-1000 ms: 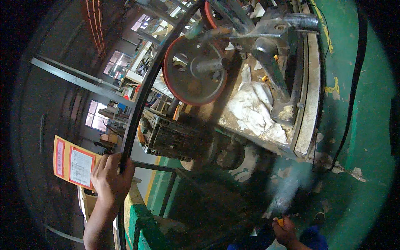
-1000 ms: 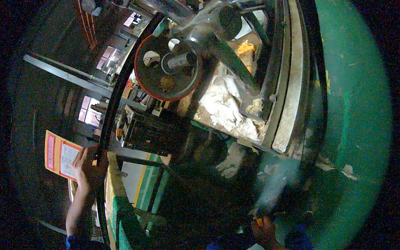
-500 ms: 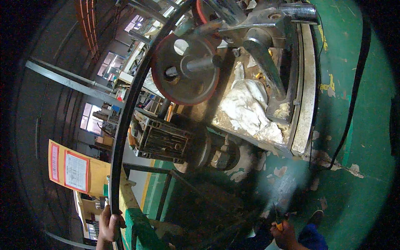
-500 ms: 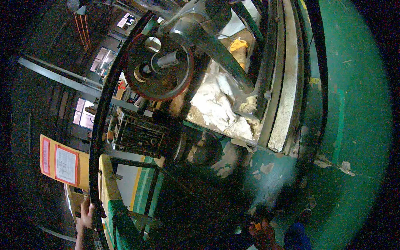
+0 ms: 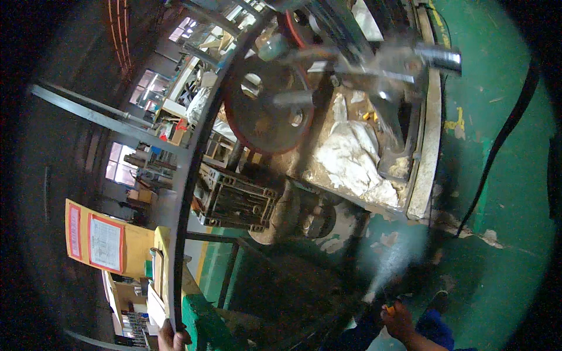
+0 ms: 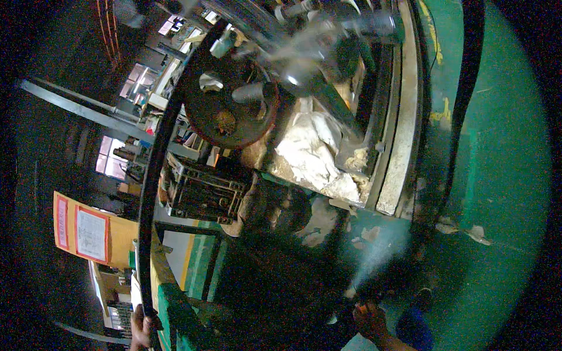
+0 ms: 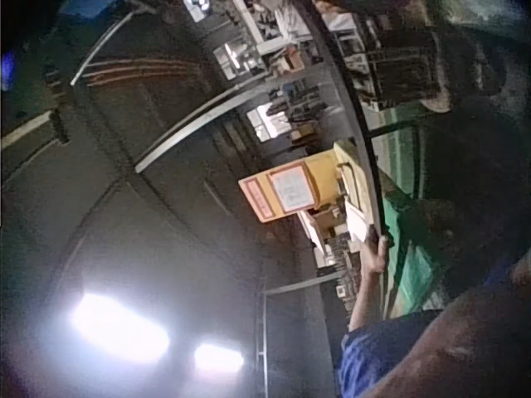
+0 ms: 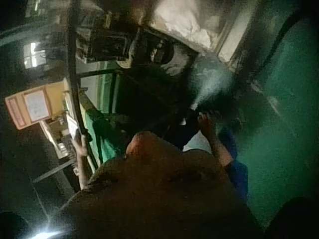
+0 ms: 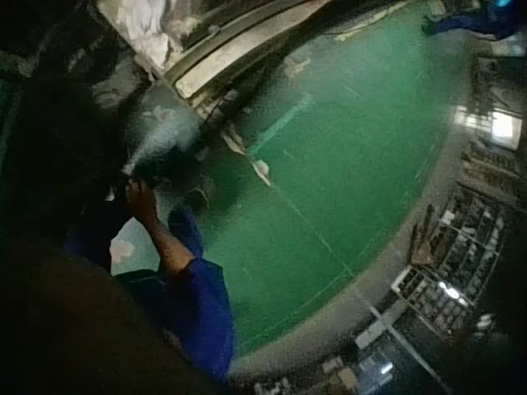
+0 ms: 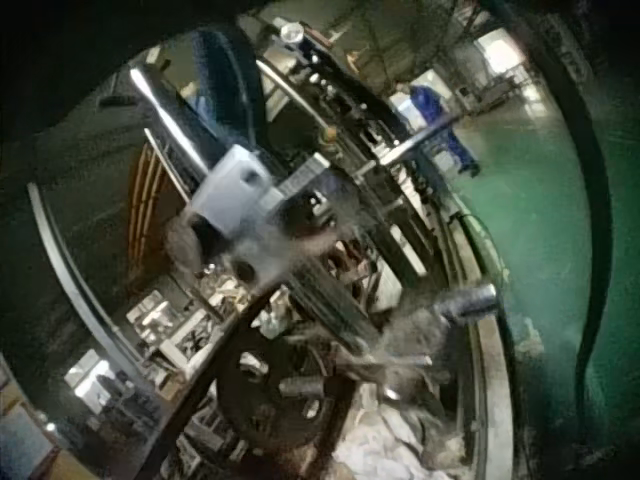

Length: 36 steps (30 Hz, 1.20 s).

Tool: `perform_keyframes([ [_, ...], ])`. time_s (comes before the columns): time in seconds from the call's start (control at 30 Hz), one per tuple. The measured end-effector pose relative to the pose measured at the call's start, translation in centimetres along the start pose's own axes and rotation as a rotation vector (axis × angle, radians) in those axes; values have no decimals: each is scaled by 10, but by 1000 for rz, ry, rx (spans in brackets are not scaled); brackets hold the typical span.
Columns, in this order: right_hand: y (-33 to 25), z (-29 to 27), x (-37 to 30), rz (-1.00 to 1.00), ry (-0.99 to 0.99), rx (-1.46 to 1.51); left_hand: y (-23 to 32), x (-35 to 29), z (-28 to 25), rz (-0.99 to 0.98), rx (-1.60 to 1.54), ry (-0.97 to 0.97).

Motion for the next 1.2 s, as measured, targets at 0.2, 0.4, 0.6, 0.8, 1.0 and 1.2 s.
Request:
perform_keyframes([
  [0.2, -68, -32, -10, 22, -59, -187, 9, -26, 17, 1, 362, -157],
  [0.4, -250, -127, 18, -91, 16, -203, 88, -39, 19, -146, 605, -184],
  [0.6, -442, -211, 107, -235, 54, -473, 103, -52, 1, -439, 536, -415],
  [0.8, -565, -199, 188, -499, 209, -748, 54, -78, 4, 3, 425, -57],
  [1.0, -613, -184, 237, -349, 5, -1083, 27, -95, -1, -19, 356, -46],
  [1.2, -635, -161, 239, -327, -148, -1179, 3, -108, -10, -1, 318, -42],
])
Point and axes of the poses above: each hand's wrist, its own x-axis towards the middle knuckle, its own z-axis out of the palm, y = z × x, the point moved 1 cm from there along x, towards the middle knuckle, and after that the axes turned 5 degrees about -y, right-handed, at the moved point
